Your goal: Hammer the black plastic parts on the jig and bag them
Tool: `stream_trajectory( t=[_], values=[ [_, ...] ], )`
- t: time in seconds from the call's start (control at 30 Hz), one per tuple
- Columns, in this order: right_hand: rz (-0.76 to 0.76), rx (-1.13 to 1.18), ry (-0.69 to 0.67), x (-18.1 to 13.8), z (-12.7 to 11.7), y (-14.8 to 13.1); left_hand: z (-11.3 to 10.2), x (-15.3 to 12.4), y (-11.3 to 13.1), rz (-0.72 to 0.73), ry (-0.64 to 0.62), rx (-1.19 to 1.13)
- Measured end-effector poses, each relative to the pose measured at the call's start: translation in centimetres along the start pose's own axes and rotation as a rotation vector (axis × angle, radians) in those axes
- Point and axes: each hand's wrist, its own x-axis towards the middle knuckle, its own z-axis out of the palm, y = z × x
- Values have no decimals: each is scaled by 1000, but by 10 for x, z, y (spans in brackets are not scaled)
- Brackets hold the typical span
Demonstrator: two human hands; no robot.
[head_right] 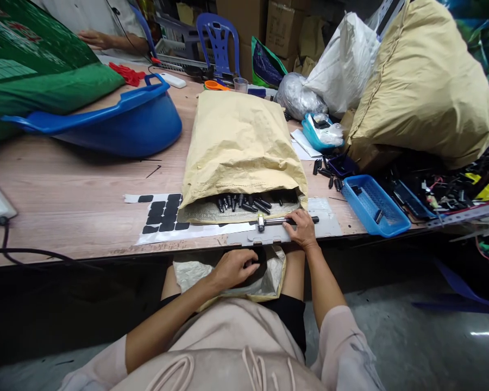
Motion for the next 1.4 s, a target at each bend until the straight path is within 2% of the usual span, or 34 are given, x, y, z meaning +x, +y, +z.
stream_trajectory(
  t=[0.17, 0.23, 0.3, 0.4, 0.53, 0.83, 1.07, 1.23, 1.4],
  values=[
    [-3, 9, 1, 0, 0, 0, -51, 54, 9, -143, 304, 93],
    [-5, 15, 8, 0, 0, 0, -62, 74, 7, -209, 321, 177],
    [-10, 24, 16, 1, 0, -1, -68, 86, 9, -277, 277, 247],
    [-16, 33, 20, 1, 0, -1, -69, 90, 17, -392, 235, 311],
    [-22, 40, 37, 1, 0, -2, -67, 82, 22, -523, 273, 315],
    [-27, 45, 50, 1, 0, -2, -69, 71, 2, -607, 373, 188],
    [-6, 38, 41, 1, 0, -1, -66, 66, -9, -548, 437, 162],
    [-19, 51, 31, 1, 0, 0, -57, 48, -26, -285, 413, 199],
    [-14, 28, 9, 0, 0, 1, -51, 51, -36, -128, 500, 226]
  ],
)
